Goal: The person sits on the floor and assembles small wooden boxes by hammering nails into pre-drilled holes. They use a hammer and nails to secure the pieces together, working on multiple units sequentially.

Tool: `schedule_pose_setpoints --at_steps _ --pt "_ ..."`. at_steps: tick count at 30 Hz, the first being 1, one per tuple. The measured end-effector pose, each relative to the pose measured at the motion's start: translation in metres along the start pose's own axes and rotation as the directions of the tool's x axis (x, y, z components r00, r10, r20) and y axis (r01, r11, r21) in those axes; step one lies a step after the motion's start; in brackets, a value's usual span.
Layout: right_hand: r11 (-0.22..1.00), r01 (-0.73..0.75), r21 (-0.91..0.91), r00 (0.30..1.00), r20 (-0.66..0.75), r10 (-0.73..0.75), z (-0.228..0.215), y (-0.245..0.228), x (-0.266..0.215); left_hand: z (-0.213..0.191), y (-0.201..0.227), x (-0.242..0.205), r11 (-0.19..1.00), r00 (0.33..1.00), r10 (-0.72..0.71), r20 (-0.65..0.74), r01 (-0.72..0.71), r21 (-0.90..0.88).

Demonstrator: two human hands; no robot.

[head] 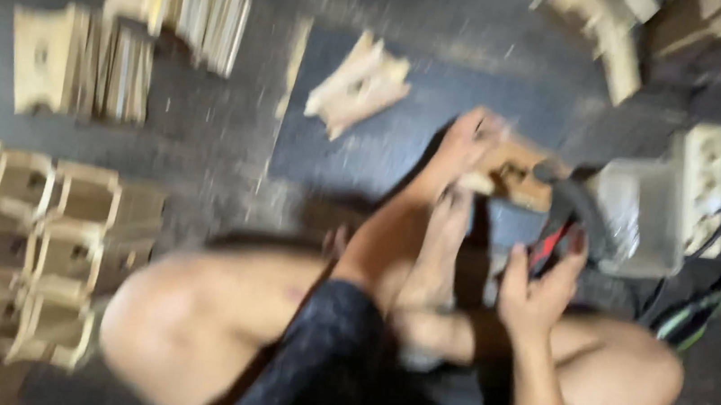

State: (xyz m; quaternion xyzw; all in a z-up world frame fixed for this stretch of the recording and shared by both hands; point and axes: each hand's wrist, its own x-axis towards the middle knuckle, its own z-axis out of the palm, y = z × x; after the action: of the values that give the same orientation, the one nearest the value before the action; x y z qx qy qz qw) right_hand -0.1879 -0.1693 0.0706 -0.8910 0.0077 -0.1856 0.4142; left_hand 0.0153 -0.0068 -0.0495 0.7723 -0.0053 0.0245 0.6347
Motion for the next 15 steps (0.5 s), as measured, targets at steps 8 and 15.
schedule_pose_setpoints --at_steps 8,15 --pt "0.995 0.098 -0.035 0.994 -0.035 -0.099 0.022 0.047 -0.012 0.004 -0.027 0.006 1.0 1.0 0.007 0.0 -0.007 -0.013" --pt "0.968 0.244 0.055 0.958 -0.17 -0.232 0.034 0.074 -0.018 -0.011 0.01 -0.001 0.995 0.997 0.079 -0.01 -0.078 0.063"
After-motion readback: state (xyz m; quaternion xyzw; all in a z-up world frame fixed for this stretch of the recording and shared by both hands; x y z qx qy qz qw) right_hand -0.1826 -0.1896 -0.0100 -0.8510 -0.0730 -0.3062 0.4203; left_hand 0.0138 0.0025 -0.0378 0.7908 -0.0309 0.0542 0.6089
